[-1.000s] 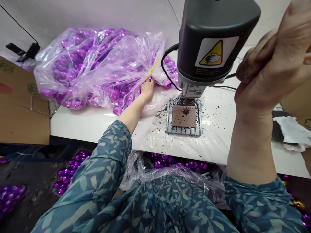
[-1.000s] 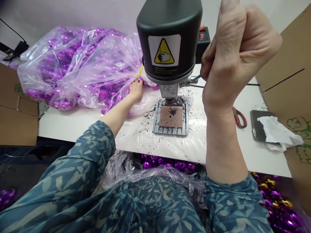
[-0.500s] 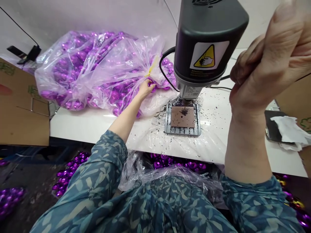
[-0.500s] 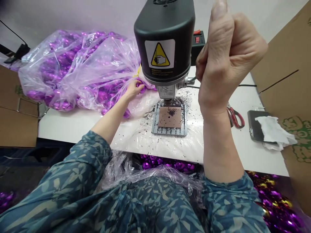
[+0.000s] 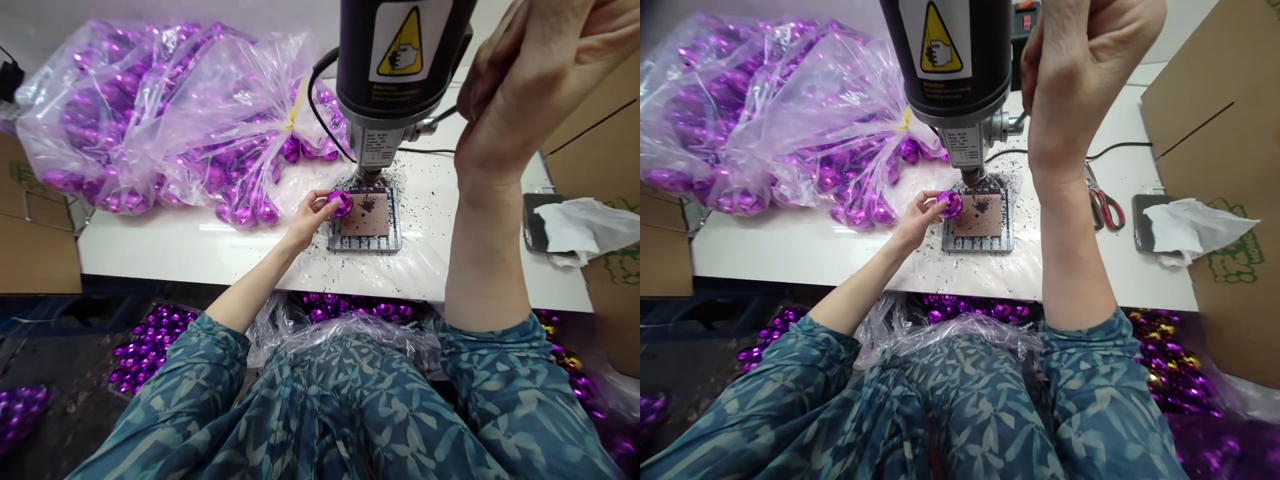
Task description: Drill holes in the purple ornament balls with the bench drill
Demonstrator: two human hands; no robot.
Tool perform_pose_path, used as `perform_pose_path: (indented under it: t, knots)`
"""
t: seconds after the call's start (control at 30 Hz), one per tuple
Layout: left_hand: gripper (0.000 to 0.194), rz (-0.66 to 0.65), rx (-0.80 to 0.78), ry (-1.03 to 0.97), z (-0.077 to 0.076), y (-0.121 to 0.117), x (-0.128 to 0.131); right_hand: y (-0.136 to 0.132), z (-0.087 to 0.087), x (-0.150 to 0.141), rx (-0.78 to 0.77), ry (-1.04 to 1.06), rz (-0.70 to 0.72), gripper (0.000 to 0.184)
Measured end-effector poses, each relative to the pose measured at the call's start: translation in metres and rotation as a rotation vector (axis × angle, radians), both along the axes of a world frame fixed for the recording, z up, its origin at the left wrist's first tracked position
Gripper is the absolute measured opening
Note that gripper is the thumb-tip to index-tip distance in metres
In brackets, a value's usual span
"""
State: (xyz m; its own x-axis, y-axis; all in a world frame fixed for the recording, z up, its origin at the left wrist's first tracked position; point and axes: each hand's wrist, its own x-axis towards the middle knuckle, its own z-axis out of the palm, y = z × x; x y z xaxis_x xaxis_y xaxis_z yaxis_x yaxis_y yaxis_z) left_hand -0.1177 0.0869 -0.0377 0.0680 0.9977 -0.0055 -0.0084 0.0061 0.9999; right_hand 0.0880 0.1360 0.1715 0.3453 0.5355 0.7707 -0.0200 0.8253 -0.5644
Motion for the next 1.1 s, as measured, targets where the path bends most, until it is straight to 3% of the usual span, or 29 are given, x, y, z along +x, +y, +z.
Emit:
perform_pose_path:
  t: [0.17,0.5,0.67,0.87,1.1]
  knots:
    - [0.059,0.009,0.128,0.102,-0.016,-0.002,0.024,-0.01,0.004,0.001,-0.078,-0.12,-0.07,0.067]
    - [0.05,-0.054,0.267,0.196,-0.024,0.018,0.038,-0.024,0.009,0.003,-0.146,-0.181,-0.082,0.059]
    - [0.06,-0.058,0.344,0.275,-0.026,0.016,0.044,-0.022,0.006,0.001,-0.072,-0.126,-0.082,0.07]
    - [0.067,-0.143,0.335,0.23,-0.028,0.008,0.049,-0.017,0.0,0.0,-0.023,-0.088,-0.052,0.074]
    - [0.068,-0.145,0.329,0.215,-0.029,0.007,0.048,-0.016,-0.018,0.003,0.095,-0.014,0.002,0.058]
